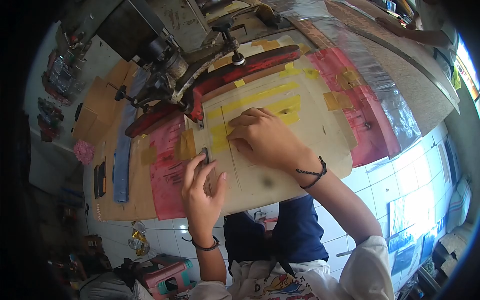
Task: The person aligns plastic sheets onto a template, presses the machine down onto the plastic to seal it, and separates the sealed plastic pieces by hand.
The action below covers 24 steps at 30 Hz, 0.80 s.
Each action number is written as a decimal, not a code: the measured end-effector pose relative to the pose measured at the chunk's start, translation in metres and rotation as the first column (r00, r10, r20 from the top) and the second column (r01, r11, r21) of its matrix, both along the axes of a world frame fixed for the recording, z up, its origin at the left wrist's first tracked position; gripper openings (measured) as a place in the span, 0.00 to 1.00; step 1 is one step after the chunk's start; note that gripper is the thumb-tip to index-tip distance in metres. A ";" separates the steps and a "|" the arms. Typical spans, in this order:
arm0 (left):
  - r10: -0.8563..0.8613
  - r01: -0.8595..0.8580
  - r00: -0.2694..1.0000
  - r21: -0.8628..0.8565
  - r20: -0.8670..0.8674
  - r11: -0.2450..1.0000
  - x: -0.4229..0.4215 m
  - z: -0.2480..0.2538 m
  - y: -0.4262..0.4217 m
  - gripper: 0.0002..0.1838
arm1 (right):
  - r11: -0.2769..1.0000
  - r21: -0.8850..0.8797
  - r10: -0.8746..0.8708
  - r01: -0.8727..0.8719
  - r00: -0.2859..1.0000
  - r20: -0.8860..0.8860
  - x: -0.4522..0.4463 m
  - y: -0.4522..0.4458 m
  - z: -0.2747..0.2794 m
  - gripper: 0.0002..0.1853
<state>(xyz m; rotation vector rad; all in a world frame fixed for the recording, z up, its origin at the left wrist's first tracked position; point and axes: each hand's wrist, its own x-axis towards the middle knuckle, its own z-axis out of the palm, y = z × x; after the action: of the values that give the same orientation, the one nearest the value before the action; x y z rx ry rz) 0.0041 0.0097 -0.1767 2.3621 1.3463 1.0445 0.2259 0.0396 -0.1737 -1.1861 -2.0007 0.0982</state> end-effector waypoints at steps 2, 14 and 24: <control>0.004 -0.004 1.000 -0.002 0.003 1.000 0.000 0.001 0.000 0.15 | 1.000 -0.004 -0.003 0.003 1.000 0.008 0.000 0.000 0.000 0.09; -0.001 0.002 1.000 0.043 -0.016 0.999 -0.002 0.000 0.000 0.14 | 1.000 -0.031 0.005 -0.004 1.000 0.024 0.000 -0.001 0.002 0.10; -0.008 0.007 1.000 0.042 0.018 0.999 -0.006 -0.002 0.001 0.12 | 0.998 -0.059 0.004 0.000 0.997 0.072 0.000 -0.002 0.005 0.12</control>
<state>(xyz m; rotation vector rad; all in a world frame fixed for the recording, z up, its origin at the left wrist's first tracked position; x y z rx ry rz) -0.0021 0.0109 -0.1788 2.3804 1.3203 1.1000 0.2262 0.0372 -0.1685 -1.2410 -2.0745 0.1182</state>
